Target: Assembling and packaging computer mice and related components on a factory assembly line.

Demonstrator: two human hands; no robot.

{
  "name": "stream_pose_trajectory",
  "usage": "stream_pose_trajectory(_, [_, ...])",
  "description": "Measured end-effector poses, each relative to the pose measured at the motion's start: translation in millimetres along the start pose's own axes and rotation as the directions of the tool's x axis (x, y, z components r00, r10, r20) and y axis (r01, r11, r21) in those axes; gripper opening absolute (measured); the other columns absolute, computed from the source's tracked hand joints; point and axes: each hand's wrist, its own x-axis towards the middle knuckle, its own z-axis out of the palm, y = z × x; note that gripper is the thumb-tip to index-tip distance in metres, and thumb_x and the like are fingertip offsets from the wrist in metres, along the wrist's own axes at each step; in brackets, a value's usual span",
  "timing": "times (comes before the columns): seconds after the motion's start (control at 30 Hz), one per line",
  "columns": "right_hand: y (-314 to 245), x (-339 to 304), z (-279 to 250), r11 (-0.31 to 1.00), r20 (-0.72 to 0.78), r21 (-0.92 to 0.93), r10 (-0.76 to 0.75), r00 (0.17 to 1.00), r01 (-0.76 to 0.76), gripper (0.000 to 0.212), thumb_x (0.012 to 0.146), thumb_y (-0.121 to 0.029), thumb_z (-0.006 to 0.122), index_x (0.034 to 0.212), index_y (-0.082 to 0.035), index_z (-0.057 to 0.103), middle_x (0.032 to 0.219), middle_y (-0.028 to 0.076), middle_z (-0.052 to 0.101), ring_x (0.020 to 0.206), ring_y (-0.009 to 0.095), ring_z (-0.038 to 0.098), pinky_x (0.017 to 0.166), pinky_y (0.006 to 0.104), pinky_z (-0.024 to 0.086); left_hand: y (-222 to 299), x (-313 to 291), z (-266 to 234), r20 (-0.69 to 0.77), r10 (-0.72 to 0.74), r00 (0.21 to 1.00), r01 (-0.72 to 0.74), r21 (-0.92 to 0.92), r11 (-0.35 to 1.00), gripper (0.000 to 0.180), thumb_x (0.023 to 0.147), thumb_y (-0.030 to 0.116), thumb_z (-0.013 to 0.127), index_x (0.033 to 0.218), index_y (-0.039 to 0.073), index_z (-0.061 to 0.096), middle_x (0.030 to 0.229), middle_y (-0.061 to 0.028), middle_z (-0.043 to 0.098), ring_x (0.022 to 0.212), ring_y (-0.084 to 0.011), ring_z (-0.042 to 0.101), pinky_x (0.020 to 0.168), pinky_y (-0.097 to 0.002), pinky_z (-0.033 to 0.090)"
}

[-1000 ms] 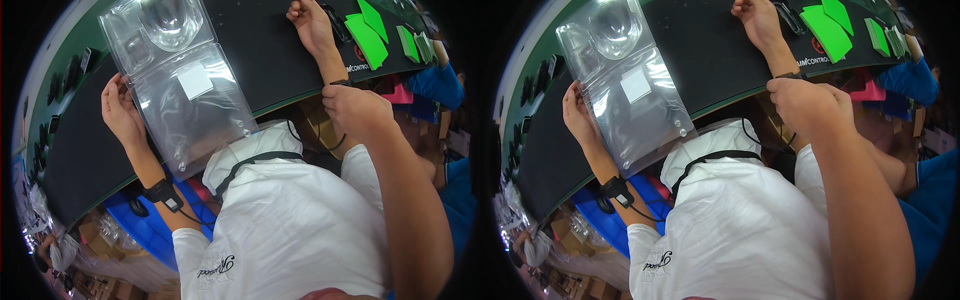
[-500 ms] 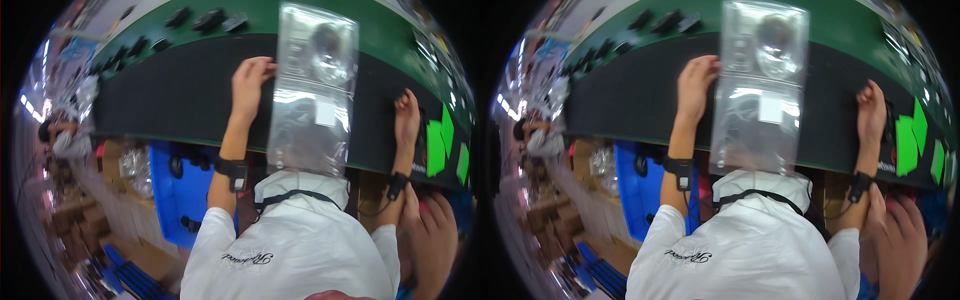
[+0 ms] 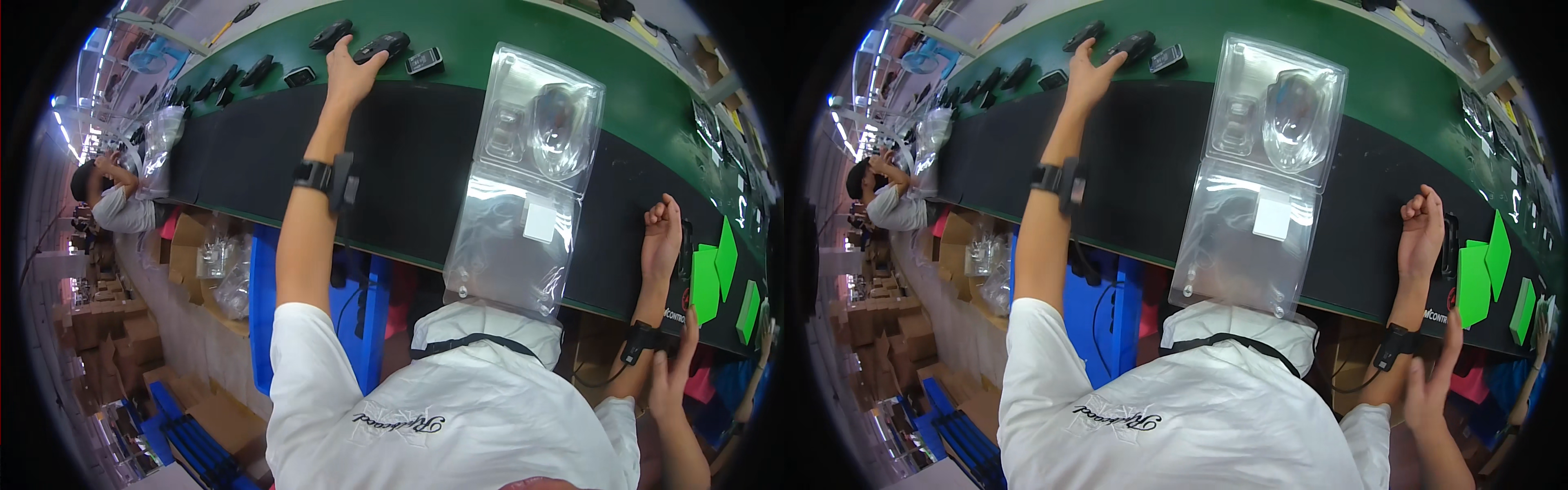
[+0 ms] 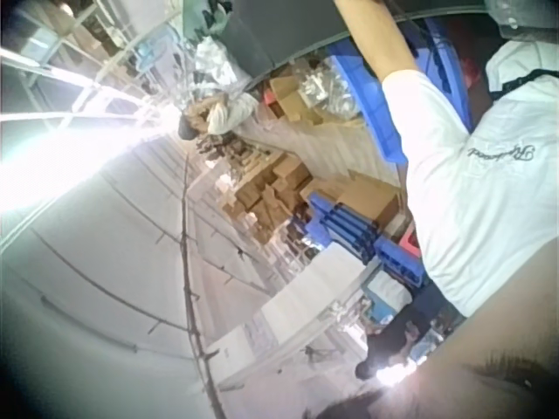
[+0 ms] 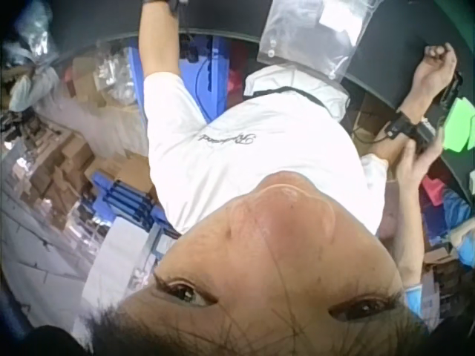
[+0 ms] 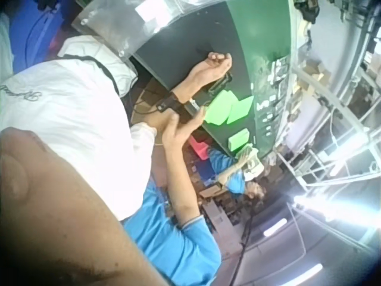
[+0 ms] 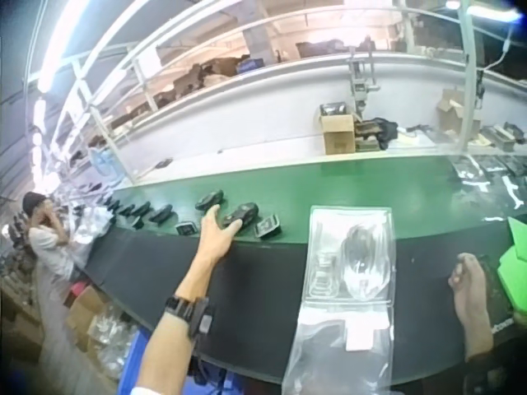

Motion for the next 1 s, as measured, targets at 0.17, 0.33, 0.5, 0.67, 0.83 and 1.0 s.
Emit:
stream_pose_trajectory(0.17, [-72.8,-131.8,1.3,0.385,0.331,-0.895,0.229,0.915,0.227,0.085,0.075,-0.009,0.068,0.147,0.002,0.024,0.155,0.028,0.013,0.143,0.046,0.018,0.116,0.0488,0.02,-42.7,26.6,27.6,0.073,-0.085,0.994,0.082,0.043,0.996,0.112,0.067,0.047,0.082,0.147,-0.006,0.025,0.138,-0.0308,0.043,0.129,-0.0401,0.044,0.109,-0.0437,0.037])
stream_pose_trajectory(0.33, [-81.0,-133.8,14.9,0.298,0.333,-0.919,0.232,0.914,0.259,0.091,0.07,-0.009,0.073,0.147,0.0,0.026,0.155,0.027,0.016,0.141,0.047,0.022,0.115,0.0502,0.023,-54.0,34.2,47.8,0.168,-0.142,0.975,0.138,0.039,0.99,0.107,0.066,0.051,0.081,0.143,-0.008,0.035,0.14,-0.0289,0.041,0.129,-0.0394,0.044,0.106,-0.0448,0.038])
stream_pose_trajectory(0.5, [-101.9,-131.1,37.6,0.227,0.242,-0.959,0.341,0.908,0.171,0.092,0.068,-0.006,0.073,0.148,0.0,0.027,0.154,0.025,0.022,0.141,0.046,0.024,0.115,0.0475,0.025,-36.2,12.2,48.1,-0.004,-0.141,0.99,0.141,-0.024,0.99,0.096,0.068,0.051,0.08,0.135,-0.009,0.045,0.134,-0.0265,0.038,0.12,-0.0396,0.046,0.103,-0.0428,0.04])
stream_pose_trajectory(0.67, [-120.7,-135.6,31.5,0.506,0.177,-0.86,0.408,0.896,-0.061,0.083,0.069,-0.002,0.068,0.145,0.002,0.034,0.154,0.022,0.027,0.141,0.038,0.032,0.114,0.0436,0.028,29.3,-28.5,4.0,-0.303,-0.083,0.949,0.033,-0.168,0.985,0.082,0.068,0.039,0.086,0.126,-0.009,0.054,0.128,-0.024,0.046,0.115,-0.0313,0.053,0.099,-0.039,0.044])
stream_pose_trajectory(0.83, [34.5,55.2,39.3,0.988,-0.293,0.024,-0.137,0.946,0.15,0.021,0.102,-0.014,0.048,0.11,0.0,0.062,0.091,0.006,0.064,0.081,0.012,0.059,0.076,0.0255,0.048,140.0,-97.9,20.1,-0.164,0.264,0.95,-0.301,-0.27,0.914,0.077,0.073,0.027,0.085,0.134,-0.001,0.048,0.128,-0.0166,0.041,0.118,-0.0259,0.048,0.099,-0.0348,0.043])
stream_pose_trajectory(1.0, [-35.6,55.1,121.5,0.845,0.123,-0.251,-0.456,0.881,0.472,0.042,0.1,-0.021,0.05,0.136,-0.001,0.049,0.139,0.014,0.052,0.13,0.023,0.047,0.109,0.037,0.036,195.0,-135.1,31.7,0.05,0.386,0.921,-0.343,-0.365,0.866,0.08,0.076,0.028,0.081,0.138,-0.002,0.04,0.128,-0.0184,0.036,0.119,-0.0296,0.044,0.1,-0.0366,0.042])
